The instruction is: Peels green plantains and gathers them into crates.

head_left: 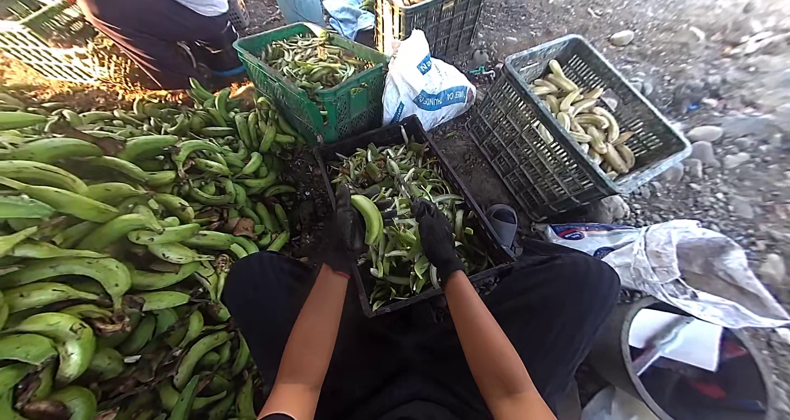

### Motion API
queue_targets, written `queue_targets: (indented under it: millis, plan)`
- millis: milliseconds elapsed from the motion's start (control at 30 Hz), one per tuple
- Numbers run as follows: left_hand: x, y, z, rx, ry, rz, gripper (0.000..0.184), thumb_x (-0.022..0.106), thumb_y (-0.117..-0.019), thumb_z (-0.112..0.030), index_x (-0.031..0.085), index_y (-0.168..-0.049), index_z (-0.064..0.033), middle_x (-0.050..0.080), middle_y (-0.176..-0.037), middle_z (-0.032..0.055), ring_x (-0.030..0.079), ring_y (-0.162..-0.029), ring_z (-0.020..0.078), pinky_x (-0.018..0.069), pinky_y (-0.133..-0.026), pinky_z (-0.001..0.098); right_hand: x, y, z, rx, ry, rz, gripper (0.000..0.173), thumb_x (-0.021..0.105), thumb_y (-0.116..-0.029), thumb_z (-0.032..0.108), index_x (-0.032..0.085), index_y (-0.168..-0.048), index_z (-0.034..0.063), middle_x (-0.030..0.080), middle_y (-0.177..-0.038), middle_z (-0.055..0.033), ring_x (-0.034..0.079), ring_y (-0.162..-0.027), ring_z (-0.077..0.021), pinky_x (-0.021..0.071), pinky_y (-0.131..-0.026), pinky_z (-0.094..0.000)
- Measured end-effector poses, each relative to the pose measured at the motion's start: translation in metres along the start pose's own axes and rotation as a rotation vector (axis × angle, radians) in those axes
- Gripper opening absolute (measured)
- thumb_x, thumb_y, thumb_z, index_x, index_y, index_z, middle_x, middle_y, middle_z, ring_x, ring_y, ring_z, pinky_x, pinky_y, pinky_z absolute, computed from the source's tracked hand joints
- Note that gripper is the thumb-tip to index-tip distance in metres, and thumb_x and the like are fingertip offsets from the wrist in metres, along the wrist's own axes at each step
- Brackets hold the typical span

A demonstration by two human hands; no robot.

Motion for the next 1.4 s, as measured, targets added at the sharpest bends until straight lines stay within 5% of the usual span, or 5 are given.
queue_targets:
  millis: [433,767,1100,1300,1400]
  plan:
    - [-0.021,0.016,0.018,-0.069,0.200,-0.401,0.029,0.038,-0.1076,-0.041,0.053,-0.112,-0.0165,0.061,-0.085,0.0006,0.062,-0.070,0.0099,0.0536,-0.062,0.0243,0.020,0.054,0.013,-0.363,0.149,-0.215,0.055,0.060,-0.0905,0.052,0.068,-0.136,0.0232,0.064,-0.126,-0.0272,0.055,-0.120,-0.0534,0.0369,-0.098,-0.0731]
    - [-0.015,0.017,0.006,0.080,-0.384,-0.215,0.042,0.038,-0.1090,-0.044,0.057,-0.133,-0.0147,0.065,-0.107,0.0042,0.062,-0.089,0.0116,0.0551,-0.078,0.0339,0.016,0.024,0.011,-0.005,0.269,0.080,0.046,0.046,-0.1012,0.060,0.059,-0.142,0.0417,0.065,-0.129,-0.0156,0.059,-0.119,-0.0395,0.0463,-0.088,-0.0631]
    - [0.023,0.027,-0.014,0.188,-0.963,-0.130,0.060,0.017,-0.1119,-0.039,0.054,-0.135,0.0025,0.063,-0.113,0.0243,0.062,-0.098,0.0303,0.0510,-0.089,0.0509,0.017,0.010,0.003,0.021,0.088,0.145,0.054,0.034,-0.1060,0.059,0.067,-0.130,0.0235,0.070,-0.113,-0.0162,0.065,-0.107,-0.0386,0.0471,-0.084,-0.0667]
    - [0.014,0.013,-0.003,0.001,-0.121,-0.066,0.052,0.034,-0.1035,-0.062,0.063,-0.105,-0.0178,0.061,-0.069,-0.0009,0.058,-0.052,0.0081,0.0522,-0.046,0.0241,0.004,0.002,0.002,-0.042,-0.019,0.025,0.051,0.037,-0.1069,0.053,0.070,-0.114,0.0140,0.068,-0.097,-0.0155,0.064,-0.093,-0.0351,0.0476,-0.077,-0.0618]
    - [0.005,0.009,0.002,-0.040,-0.004,0.013,0.040,0.043,-0.1041,-0.050,0.062,-0.117,-0.0169,0.068,-0.088,0.0031,0.066,-0.068,0.0116,0.0578,-0.058,0.0279,0.002,0.014,0.006,-0.127,0.116,0.057,0.056,0.042,-0.1013,0.059,0.062,-0.140,0.0239,0.062,-0.130,-0.0215,0.057,-0.122,-0.0428,0.0437,-0.097,-0.0668]
Point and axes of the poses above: each hand's wrist, its own y-axis away from the middle knuckle, its own x-axis out of the palm, z = x × y, the point moved 8 cm from there along -y, towards the middle knuckle
